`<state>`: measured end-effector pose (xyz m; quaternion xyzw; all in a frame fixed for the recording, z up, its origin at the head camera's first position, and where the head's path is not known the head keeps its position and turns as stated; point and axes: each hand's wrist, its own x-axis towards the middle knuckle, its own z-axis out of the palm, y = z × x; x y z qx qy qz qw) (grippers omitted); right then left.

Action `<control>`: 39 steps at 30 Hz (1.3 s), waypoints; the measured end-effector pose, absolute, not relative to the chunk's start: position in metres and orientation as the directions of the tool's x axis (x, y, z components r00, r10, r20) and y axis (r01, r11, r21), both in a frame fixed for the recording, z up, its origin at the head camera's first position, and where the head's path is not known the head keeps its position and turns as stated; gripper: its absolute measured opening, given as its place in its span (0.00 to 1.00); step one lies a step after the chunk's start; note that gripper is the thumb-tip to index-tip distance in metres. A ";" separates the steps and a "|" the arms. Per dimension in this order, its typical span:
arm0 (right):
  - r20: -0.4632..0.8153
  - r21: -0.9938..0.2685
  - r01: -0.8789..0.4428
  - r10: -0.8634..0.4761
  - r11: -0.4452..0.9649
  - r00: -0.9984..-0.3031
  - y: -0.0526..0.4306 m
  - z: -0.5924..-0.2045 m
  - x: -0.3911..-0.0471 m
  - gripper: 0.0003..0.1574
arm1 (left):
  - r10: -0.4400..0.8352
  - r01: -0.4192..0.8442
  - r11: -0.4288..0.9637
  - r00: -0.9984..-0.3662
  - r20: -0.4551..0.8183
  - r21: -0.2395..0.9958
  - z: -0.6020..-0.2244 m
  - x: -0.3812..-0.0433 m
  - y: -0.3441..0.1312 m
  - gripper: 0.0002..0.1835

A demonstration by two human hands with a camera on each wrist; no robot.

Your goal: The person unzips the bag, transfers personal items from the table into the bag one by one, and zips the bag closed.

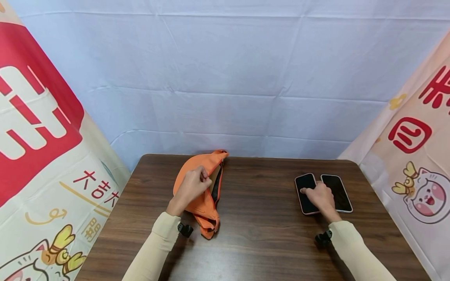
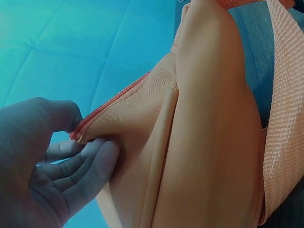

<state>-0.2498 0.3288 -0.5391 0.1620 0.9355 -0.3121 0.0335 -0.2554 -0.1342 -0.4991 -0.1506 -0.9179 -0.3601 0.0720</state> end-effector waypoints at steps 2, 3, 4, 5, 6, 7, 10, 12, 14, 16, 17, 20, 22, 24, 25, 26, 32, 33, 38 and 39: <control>-0.162 -0.571 0.324 0.283 0.754 -0.945 0.329 -0.539 -0.250 0.48 | 0.224 0.327 0.695 -0.945 0.239 0.641 -0.498 -0.255 -0.134 0.05; -0.161 -0.571 0.323 0.283 0.755 -0.945 0.329 -0.539 -0.250 0.49 | 0.224 0.327 0.693 -0.945 0.239 0.642 -0.498 -0.255 -0.134 0.06; -0.159 -0.570 0.322 0.284 0.756 -0.946 0.329 -0.539 -0.250 0.49 | 0.223 0.326 0.694 -0.945 0.238 0.642 -0.498 -0.255 -0.134 0.06; -0.156 -0.570 0.321 0.284 0.756 -0.946 0.329 -0.539 -0.250 0.48 | 0.224 0.326 0.694 -0.945 0.238 0.642 -0.497 -0.255 -0.134 0.06; -0.152 -0.569 0.319 0.284 0.758 -0.947 0.329 -0.539 -0.251 0.48 | 0.224 0.326 0.695 -0.945 0.237 0.641 -0.497 -0.255 -0.134 0.06; -0.149 -0.568 0.316 0.282 0.760 -0.948 0.329 -0.539 -0.251 0.47 | 0.225 0.327 0.695 -0.945 0.238 0.641 -0.497 -0.255 -0.135 0.06; -0.142 -0.568 0.308 0.278 0.763 -0.950 0.329 -0.539 -0.251 0.46 | 0.227 0.332 0.695 -0.943 0.244 0.638 -0.497 -0.256 -0.135 0.06; -0.139 -0.569 0.305 0.276 0.764 -0.951 0.329 -0.538 -0.251 0.45 | 0.229 0.336 0.695 -0.941 0.247 0.636 -0.497 -0.256 -0.135 0.05; -0.139 -0.571 0.304 0.275 0.762 -0.951 0.329 -0.537 -0.251 0.45 | 0.230 0.338 0.694 -0.941 0.250 0.635 -0.496 -0.255 -0.135 0.05; -0.141 -0.573 0.306 0.277 0.760 -0.951 0.329 -0.535 -0.251 0.45 | 0.231 0.340 0.693 -0.940 0.250 0.635 -0.496 -0.255 -0.135 0.05; -0.143 -0.572 0.308 0.277 0.760 -0.950 0.329 -0.534 -0.250 0.45 | 0.232 0.340 0.693 -0.940 0.250 0.636 -0.496 -0.255 -0.135 0.05; -0.147 -0.573 0.310 0.277 0.758 -0.949 0.329 -0.532 -0.250 0.46 | 0.230 0.337 0.693 -0.941 0.248 0.637 -0.495 -0.255 -0.135 0.05; -0.148 -0.576 0.311 0.278 0.756 -0.949 0.329 -0.531 -0.250 0.46 | 0.229 0.335 0.695 -0.942 0.245 0.636 -0.494 -0.255 -0.135 0.05; -0.146 -0.579 0.310 0.279 0.754 -0.949 0.330 -0.531 -0.251 0.45 | 0.229 0.331 0.698 -0.943 0.241 0.635 -0.494 -0.255 -0.135 0.05; -0.144 -0.579 0.310 0.279 0.755 -0.949 0.330 -0.531 -0.251 0.45 | 0.229 0.330 0.698 -0.944 0.239 0.635 -0.494 -0.255 -0.135 0.05; -0.143 -0.580 0.310 0.281 0.753 -0.949 0.330 -0.531 -0.251 0.44 | 0.229 0.329 0.699 -0.944 0.236 0.636 -0.494 -0.255 -0.135 0.05; -0.133 -0.589 0.304 0.282 0.749 -0.950 0.329 -0.530 -0.251 0.40 | 0.228 0.321 0.696 -0.947 0.227 0.642 -0.493 -0.254 -0.135 0.05; -0.131 -0.590 0.304 0.283 0.748 -0.950 0.329 -0.529 -0.252 0.40 | 0.228 0.320 0.696 -0.947 0.226 0.643 -0.492 -0.253 -0.135 0.05; -0.131 -0.588 0.307 0.287 0.748 -0.949 0.327 -0.527 -0.252 0.38 | 0.224 0.316 0.695 -0.949 0.223 0.645 -0.491 -0.252 -0.135 0.05; -0.133 -0.590 0.308 0.286 0.747 -0.949 0.327 -0.526 -0.252 0.38 | 0.223 0.315 0.696 -0.949 0.222 0.645 -0.491 -0.252 -0.135 0.05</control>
